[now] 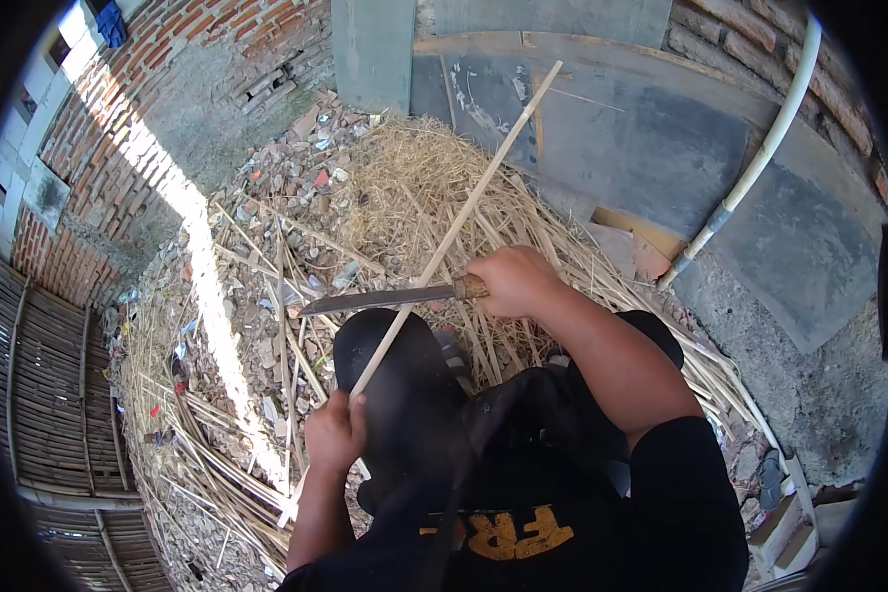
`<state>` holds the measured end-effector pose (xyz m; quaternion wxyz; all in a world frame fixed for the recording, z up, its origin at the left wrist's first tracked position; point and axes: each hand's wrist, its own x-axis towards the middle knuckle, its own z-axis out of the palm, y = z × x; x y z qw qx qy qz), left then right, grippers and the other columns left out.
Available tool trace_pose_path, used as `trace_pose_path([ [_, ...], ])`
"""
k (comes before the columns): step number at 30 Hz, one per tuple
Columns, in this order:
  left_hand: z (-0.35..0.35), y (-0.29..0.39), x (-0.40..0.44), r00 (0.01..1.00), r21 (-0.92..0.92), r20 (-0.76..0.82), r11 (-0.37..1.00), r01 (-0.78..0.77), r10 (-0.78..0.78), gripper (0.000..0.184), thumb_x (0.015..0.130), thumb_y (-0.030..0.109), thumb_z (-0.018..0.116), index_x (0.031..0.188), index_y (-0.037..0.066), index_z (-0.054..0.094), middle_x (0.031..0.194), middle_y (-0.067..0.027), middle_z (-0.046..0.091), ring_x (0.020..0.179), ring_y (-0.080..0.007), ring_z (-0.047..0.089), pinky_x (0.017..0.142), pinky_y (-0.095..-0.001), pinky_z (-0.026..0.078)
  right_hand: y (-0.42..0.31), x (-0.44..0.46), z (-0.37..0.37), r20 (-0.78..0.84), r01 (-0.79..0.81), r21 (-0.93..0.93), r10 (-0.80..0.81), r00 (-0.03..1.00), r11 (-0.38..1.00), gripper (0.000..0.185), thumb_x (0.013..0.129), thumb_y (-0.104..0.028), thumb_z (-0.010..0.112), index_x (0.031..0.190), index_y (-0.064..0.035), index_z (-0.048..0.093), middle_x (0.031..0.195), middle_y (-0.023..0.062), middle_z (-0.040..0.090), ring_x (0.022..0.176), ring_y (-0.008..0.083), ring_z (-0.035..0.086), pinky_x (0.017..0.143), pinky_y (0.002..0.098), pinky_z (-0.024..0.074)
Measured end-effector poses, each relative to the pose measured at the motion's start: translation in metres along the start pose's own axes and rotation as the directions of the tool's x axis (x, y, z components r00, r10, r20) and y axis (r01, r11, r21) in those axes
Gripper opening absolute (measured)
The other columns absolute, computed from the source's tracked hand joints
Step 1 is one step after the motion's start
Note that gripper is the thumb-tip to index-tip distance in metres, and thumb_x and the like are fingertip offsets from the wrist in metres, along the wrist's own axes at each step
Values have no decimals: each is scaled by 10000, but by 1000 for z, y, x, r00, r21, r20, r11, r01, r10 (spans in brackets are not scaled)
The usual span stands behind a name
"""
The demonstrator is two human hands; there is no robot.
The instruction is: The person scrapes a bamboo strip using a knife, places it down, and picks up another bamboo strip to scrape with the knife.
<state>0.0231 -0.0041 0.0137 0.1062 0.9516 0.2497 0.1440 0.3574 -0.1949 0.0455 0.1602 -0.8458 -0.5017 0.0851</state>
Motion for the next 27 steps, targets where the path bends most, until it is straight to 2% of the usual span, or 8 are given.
trace_pose_path([
  [1,2,-3,0,1000,2,-3,1000,-5,5,332,1017,301,625,804,63,534,620,-185,627,570,-441,639,528,-545,488,3,4,-2,14,-18,-8,18,1000,1000,249,749,-195,730,976,-94,736,873,180,730,882,374,722,790,494,572],
  [4,1,1,0,1000,-3,-7,1000,-3,3,332,1022,303,618,805,66,535,618,-182,625,567,-439,638,526,-542,487,27,13,-2,14,-179,287,183,983,941,252,760,-178,716,996,-102,758,883,182,733,868,368,719,791,476,572],
  [8,-2,1,2,1000,0,1,1000,10,-10,339,1028,312,608,803,69,536,609,-183,618,562,-441,633,525,-541,485,30,8,6,-31,-168,210,178,984,963,325,772,-171,704,1090,-134,762,897,179,736,880,377,718,807,475,573],
  [14,-2,4,2,1000,-9,-6,1000,-6,6,355,1032,317,602,793,64,534,604,-188,612,562,-447,629,529,-544,482,7,-7,-3,-75,-101,81,108,991,992,270,769,-228,739,1015,-116,736,880,172,730,893,394,714,809,508,568],
  [17,-2,4,3,1000,0,-11,1000,-10,10,354,1031,313,603,790,63,535,605,-194,612,567,-447,629,531,-545,481,-7,-10,-9,39,-39,13,39,998,999,231,774,-197,709,990,-124,746,930,161,738,971,375,718,848,506,567],
  [20,0,1,2,1000,-21,-17,1000,-11,11,350,1028,311,606,792,62,540,608,-199,612,573,-446,632,538,-546,483,0,-7,-10,-26,15,8,-15,1000,1000,240,768,-233,744,967,-101,728,873,172,729,883,400,711,785,503,565],
  [23,-2,6,3,999,-10,-38,1000,-7,7,342,1024,308,610,796,61,547,611,-200,614,576,-446,634,540,-545,485,39,15,6,-80,-186,199,205,975,962,282,763,-239,753,999,-87,743,880,179,735,878,410,710,796,497,567],
  [27,-3,1,5,1000,10,-25,1000,-10,11,342,1020,310,614,795,61,547,611,-197,616,581,-446,637,539,-543,483,47,11,-8,-75,-292,221,315,946,930,313,791,-230,720,1084,-132,766,1017,168,750,986,375,715,883,482,571],
])
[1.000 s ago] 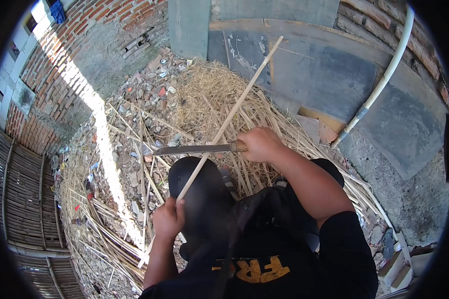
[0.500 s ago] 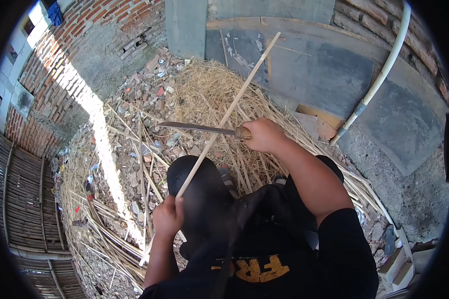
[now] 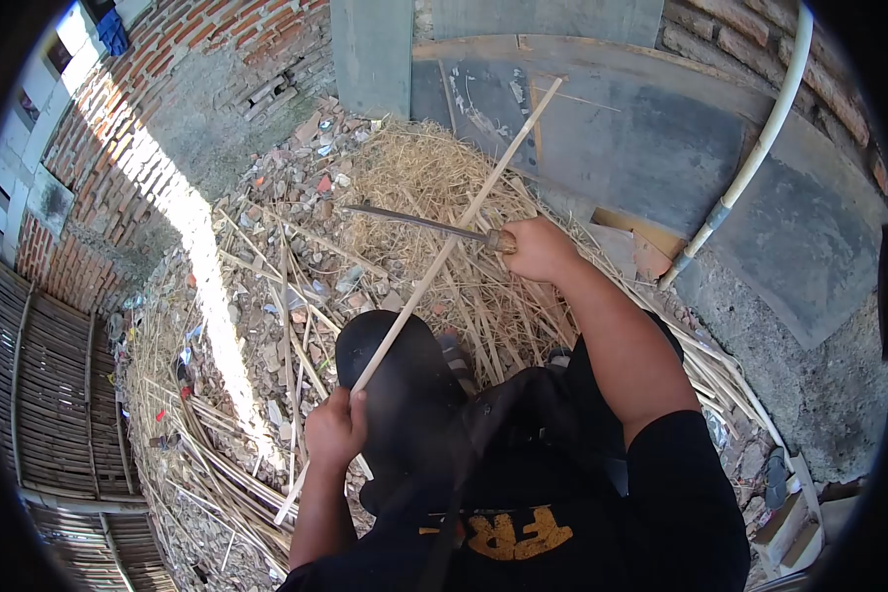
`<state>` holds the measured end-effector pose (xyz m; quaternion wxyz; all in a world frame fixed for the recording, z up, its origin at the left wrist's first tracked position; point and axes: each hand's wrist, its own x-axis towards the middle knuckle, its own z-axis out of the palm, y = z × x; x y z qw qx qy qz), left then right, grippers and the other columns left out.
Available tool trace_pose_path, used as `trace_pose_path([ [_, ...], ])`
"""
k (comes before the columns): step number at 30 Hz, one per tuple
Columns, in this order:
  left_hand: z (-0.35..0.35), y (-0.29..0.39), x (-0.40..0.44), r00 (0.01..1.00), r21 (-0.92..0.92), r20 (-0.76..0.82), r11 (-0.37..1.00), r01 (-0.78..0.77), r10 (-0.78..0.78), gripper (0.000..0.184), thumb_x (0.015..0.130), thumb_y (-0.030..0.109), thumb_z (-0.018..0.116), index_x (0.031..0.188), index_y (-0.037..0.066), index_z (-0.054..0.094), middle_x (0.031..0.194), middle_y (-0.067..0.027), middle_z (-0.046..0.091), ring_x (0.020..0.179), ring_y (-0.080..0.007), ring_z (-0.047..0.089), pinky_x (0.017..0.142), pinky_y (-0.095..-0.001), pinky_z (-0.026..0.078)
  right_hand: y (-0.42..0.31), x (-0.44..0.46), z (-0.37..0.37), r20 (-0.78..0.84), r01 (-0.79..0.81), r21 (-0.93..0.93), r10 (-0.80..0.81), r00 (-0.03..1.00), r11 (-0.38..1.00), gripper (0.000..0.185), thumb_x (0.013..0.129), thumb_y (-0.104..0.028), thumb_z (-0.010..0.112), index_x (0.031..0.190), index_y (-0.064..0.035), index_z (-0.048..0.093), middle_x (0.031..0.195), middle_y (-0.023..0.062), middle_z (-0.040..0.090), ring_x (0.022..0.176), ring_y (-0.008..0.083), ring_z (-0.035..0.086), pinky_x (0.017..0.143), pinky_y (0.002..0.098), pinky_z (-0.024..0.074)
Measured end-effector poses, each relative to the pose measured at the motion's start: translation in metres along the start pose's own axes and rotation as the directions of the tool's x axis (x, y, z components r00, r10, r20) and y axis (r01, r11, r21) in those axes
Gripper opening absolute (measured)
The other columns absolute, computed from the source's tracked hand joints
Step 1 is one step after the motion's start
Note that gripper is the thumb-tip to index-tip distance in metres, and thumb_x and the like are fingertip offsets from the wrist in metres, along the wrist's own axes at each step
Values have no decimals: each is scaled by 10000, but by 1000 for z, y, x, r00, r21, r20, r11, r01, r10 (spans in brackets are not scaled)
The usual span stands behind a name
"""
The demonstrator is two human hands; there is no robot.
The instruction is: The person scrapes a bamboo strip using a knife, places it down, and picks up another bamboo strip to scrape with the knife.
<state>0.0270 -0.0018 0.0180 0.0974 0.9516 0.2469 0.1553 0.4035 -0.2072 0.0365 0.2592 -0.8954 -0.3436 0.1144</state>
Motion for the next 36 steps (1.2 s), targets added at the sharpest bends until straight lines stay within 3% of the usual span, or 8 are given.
trace_pose_path([
  [5,1,2,-1,1000,-21,11,1000,-8,9,351,1023,310,608,791,58,534,609,-193,615,576,-448,632,536,-546,476,-3,-14,5,-127,-4,14,5,992,1000,370,795,-258,764,1136,-113,759,966,196,745,945,398,711,849,487,571],
  [8,-2,7,0,1000,-22,10,1000,-3,4,349,1026,303,602,790,56,526,614,-197,614,573,-449,627,535,-545,472,-12,-21,-5,-72,34,-38,-37,997,999,352,783,-251,751,1108,-118,750,938,180,746,924,398,713,841,498,571],
  [14,1,2,0,1000,-48,25,999,-5,6,345,1028,294,597,791,54,524,624,-205,611,576,-448,628,534,-543,471,-40,-33,7,93,325,-148,-314,945,934,241,731,-188,713,958,-109,718,872,166,731,891,403,708,801,518,563],
  [17,3,-1,0,1000,-53,13,998,-15,16,345,1028,295,599,793,53,525,619,-201,608,572,-447,627,528,-541,470,-38,-29,8,105,321,-142,-308,946,937,223,732,-188,712,937,-102,715,862,174,725,890,404,709,788,509,562],
  [20,5,-1,-1,1000,-37,0,999,-8,8,349,1025,299,605,790,54,526,622,-203,612,567,-448,625,523,-543,469,-13,-9,10,70,181,-52,-177,982,982,266,761,-221,727,998,-100,738,887,194,728,896,413,709,801,501,563],
  [24,3,-1,-2,1000,-32,-6,999,-1,0,352,1020,300,612,781,56,526,624,-203,618,569,-448,629,523,-544,475,7,1,-2,-105,-6,33,10,994,999,328,787,-219,715,1086,-88,749,976,196,743,958,399,710,879,495,564],
  [30,3,2,1,1000,-47,3,999,-8,8,350,1017,295,615,779,57,521,613,-200,617,576,-447,635,529,-542,481,0,-14,2,-91,67,23,-64,994,998,328,811,-267,736,1075,-73,743,903,219,728,891,423,702,814,498,563],
  [36,-1,4,0,1000,-40,16,999,5,-5,350,1015,293,617,778,55,520,611,-202,614,576,-452,631,536,-544,481,-36,-30,9,104,269,-154,-255,961,951,229,754,-187,716,969,-109,719,864,178,722,898,395,710,803,520,559],
])
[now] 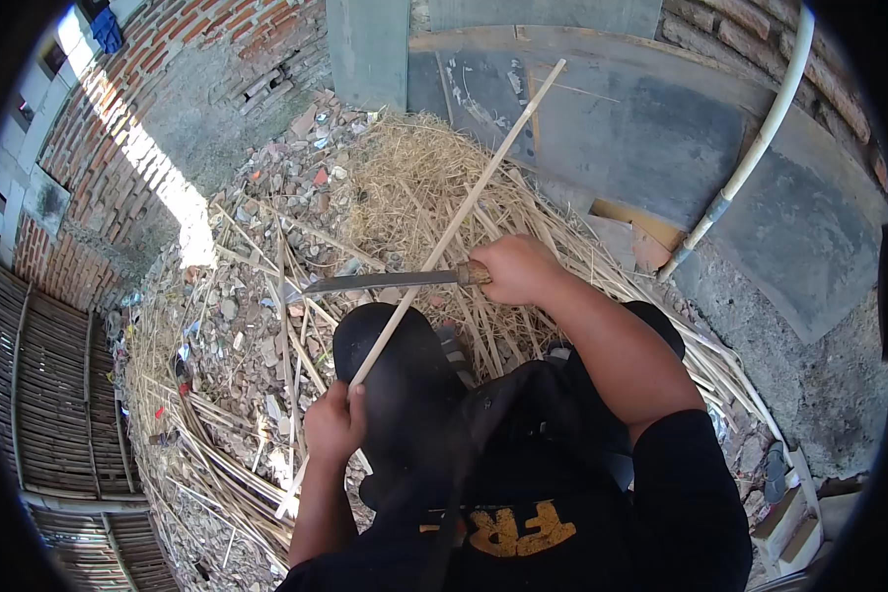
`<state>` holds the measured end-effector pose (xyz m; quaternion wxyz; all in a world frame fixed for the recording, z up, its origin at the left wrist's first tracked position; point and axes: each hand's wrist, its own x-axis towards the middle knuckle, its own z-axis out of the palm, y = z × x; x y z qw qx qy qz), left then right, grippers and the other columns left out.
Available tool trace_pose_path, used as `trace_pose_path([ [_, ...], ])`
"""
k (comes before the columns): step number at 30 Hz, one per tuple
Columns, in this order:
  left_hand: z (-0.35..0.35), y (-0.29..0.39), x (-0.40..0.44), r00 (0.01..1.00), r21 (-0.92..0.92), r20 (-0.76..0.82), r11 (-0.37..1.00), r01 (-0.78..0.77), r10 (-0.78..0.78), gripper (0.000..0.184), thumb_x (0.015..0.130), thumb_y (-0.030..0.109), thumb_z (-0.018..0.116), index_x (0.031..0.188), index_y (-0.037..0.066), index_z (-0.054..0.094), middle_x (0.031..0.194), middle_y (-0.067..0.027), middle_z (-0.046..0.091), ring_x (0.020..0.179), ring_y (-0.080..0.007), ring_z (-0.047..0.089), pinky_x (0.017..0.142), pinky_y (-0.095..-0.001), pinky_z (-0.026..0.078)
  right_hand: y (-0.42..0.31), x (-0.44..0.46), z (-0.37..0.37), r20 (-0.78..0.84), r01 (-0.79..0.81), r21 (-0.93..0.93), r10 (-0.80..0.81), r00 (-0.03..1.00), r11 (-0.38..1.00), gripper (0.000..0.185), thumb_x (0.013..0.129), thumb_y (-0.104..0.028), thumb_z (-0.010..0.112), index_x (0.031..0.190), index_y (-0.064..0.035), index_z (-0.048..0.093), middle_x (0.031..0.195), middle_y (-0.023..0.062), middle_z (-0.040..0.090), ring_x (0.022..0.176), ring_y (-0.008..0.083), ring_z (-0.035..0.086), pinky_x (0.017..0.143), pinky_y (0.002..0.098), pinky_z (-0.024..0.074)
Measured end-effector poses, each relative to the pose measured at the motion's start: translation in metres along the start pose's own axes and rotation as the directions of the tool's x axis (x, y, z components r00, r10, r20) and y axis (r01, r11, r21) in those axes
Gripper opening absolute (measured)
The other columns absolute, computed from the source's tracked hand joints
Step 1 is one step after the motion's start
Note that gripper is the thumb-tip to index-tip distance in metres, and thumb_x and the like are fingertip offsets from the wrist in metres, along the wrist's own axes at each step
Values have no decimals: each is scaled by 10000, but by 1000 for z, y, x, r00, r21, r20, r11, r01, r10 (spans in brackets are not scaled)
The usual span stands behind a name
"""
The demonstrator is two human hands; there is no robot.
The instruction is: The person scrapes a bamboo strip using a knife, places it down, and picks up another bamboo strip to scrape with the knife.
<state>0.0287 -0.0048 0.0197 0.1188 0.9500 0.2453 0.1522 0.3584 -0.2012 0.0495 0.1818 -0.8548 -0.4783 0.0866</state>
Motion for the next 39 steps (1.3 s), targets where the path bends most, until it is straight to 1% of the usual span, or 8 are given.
trace_pose_path([
  [4,2,-3,0,1000,-6,-3,1000,3,-3,352,1017,296,614,776,57,520,609,-201,614,572,-451,629,535,-542,481,2,3,1,-6,27,-3,-27,1000,1000,217,755,-191,719,955,-106,720,861,175,722,892,388,713,797,509,560],
  [7,5,-5,-2,1000,4,-20,1000,-8,9,359,1019,300,611,768,60,521,606,-198,615,562,-448,628,530,-541,481,17,9,-2,62,-103,117,97,993,988,271,760,-210,720,1009,-108,744,943,169,738,943,381,713,843,507,560],
  [13,3,-3,-2,1000,11,-18,1000,12,-12,363,1018,305,614,764,61,526,608,-200,620,556,-444,631,525,-542,481,47,14,0,-89,-215,192,235,968,958,304,784,-226,725,1065,-114,753,972,182,739,960,382,710,866,490,564],
  [19,4,-1,-1,1000,11,-10,1000,18,-17,362,1017,303,615,769,55,528,617,-205,624,558,-450,628,525,-544,475,38,5,4,-179,-167,174,197,964,971,339,827,-277,765,1111,-91,748,955,195,741,925,402,709,849,493,561],
  [25,5,-2,-1,1000,-6,-15,1000,24,-24,362,1019,303,614,771,53,529,621,-206,625,566,-453,627,532,-543,474,20,4,0,-28,-74,107,77,997,991,250,788,-221,733,1004,-95,724,890,179,727,895,398,712,807,510,566],
  [28,3,1,-1,999,-10,-9,999,33,-33,364,1020,304,613,772,51,530,623,-209,623,569,-454,627,537,-542,476,11,3,-3,29,-56,46,55,998,997,276,781,-173,696,1051,-132,734,945,155,740,953,362,724,852,504,568],
  [34,5,-2,0,1000,-9,-16,1000,19,-19,370,1021,305,611,767,48,530,623,-214,620,570,-458,627,535,-539,477,18,5,5,-51,-13,92,18,999,996,230,765,-195,729,977,-107,720,852,163,718,872,393,710,777,506,560],
  [39,5,-2,-1,1000,-8,-24,1000,10,-10,373,1020,306,612,763,50,527,618,-210,618,568,-456,627,531,-535,478,16,4,1,4,-41,107,41,999,993,284,767,-173,701,1046,-134,730,899,164,725,926,377,713,824,504,560],
])
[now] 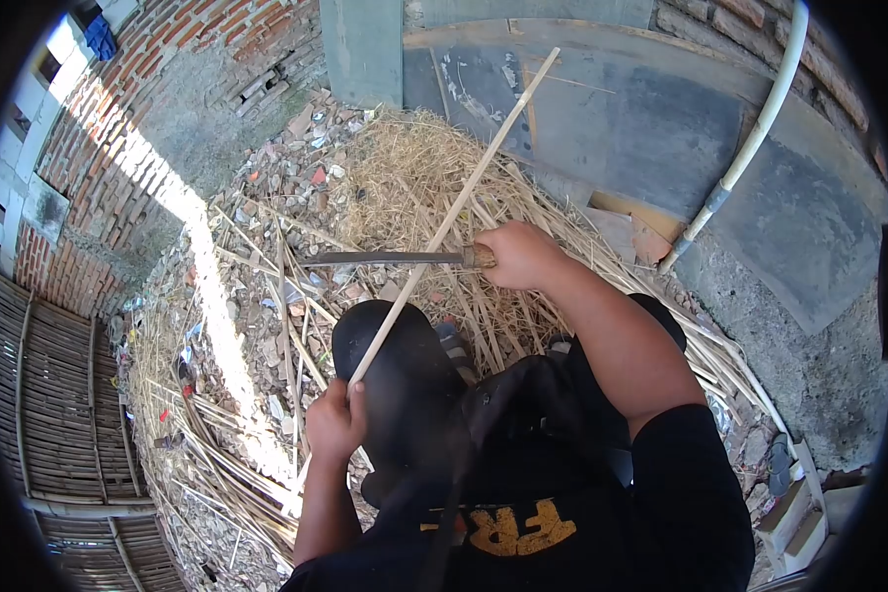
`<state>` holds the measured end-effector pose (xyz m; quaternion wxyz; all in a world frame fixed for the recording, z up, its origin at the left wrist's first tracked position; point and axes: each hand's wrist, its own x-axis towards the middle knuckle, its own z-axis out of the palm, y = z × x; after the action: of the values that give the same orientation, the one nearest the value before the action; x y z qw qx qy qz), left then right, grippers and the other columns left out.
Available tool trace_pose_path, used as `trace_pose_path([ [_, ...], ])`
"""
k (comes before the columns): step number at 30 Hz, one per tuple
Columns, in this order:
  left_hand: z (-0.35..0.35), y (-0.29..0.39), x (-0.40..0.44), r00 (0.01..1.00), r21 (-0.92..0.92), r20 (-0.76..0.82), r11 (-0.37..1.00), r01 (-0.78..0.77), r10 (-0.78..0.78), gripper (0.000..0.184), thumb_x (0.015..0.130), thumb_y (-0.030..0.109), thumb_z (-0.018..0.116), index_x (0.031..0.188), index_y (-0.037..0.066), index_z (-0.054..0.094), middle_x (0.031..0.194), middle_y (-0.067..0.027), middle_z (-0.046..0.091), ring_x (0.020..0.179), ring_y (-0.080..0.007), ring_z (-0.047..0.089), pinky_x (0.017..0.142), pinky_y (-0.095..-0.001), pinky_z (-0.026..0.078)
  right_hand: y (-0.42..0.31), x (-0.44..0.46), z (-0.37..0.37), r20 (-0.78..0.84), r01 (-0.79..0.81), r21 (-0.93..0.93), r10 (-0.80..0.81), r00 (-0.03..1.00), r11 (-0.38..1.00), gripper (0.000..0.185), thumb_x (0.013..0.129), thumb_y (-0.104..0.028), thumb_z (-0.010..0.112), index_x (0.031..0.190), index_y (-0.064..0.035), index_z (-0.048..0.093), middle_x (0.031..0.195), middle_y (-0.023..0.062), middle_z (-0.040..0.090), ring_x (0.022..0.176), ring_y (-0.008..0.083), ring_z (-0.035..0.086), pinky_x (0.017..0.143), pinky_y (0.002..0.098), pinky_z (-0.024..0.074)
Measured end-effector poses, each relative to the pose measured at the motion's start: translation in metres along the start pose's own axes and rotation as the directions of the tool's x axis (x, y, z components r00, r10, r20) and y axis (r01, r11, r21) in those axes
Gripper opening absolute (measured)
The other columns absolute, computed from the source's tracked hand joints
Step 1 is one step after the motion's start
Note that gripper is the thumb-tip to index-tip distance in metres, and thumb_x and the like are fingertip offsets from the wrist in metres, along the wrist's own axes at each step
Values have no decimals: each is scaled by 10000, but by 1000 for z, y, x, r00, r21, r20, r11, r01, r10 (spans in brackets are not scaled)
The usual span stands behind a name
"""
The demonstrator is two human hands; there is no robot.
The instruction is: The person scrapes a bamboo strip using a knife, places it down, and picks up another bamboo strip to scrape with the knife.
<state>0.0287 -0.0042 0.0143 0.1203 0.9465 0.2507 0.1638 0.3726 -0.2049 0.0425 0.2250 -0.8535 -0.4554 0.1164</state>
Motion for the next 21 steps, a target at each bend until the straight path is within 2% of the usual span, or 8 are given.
trace_pose_path([
  [1,0,1,0,1000,2,1,1000,1,-1,373,1021,307,611,763,51,527,617,-209,617,568,-456,627,531,-535,479,-2,0,-2,27,-15,-3,15,1000,1000,318,768,-164,689,1083,-146,735,922,163,730,952,368,716,849,504,561],
  [7,0,0,0,1000,0,-7,1000,3,-3,366,1020,303,617,764,57,528,605,-195,615,560,-445,626,530,-533,479,-3,0,0,3,-12,-25,12,1000,1000,300,765,-162,690,1060,-137,738,920,165,731,944,373,717,841,510,561],
  [10,0,2,-1,1000,-18,-17,1000,-8,8,360,1017,299,624,763,61,530,600,-186,613,554,-438,625,527,-531,477,-9,-4,-3,-41,31,-78,-35,999,996,255,763,-199,719,998,-98,716,853,185,720,880,401,710,791,508,564],
  [13,-1,3,2,1000,-15,-13,1000,-11,11,353,1016,303,630,769,67,541,599,-180,612,553,-432,625,523,-525,474,-20,-7,-11,28,-18,-147,22,999,989,299,757,-172,704,1046,-104,738,918,169,734,927,375,716,843,506,563],
  [16,-1,1,-2,999,-9,-40,1000,-24,24,348,1014,314,638,780,71,555,602,-178,610,558,-431,625,519,-519,469,8,12,-5,142,-153,87,140,980,984,295,760,-179,705,1039,-90,736,945,168,738,932,374,713,847,501,563],
  [17,1,-1,1,997,-10,-70,999,-37,37,347,1014,318,641,784,72,559,603,-178,610,560,-432,625,518,-517,467,8,12,-7,161,-159,64,147,976,985,283,766,-182,700,1029,-82,735,961,168,741,937,371,711,842,497,565],
  [20,6,-11,-1,999,-41,-51,999,4,-7,357,1018,337,641,794,70,563,613,-179,612,565,-436,624,519,-517,466,-10,4,-12,45,-135,51,133,990,990,267,771,-176,696,1020,-85,734,973,163,744,960,368,713,845,500,566],
  [21,5,-10,-2,999,-40,-40,999,14,-16,364,1020,342,638,793,68,560,617,-180,614,566,-438,624,520,-518,465,-11,2,-7,1,-103,43,103,995,994,256,771,-174,701,1008,-83,732,936,171,736,926,377,713,823,500,565],
])
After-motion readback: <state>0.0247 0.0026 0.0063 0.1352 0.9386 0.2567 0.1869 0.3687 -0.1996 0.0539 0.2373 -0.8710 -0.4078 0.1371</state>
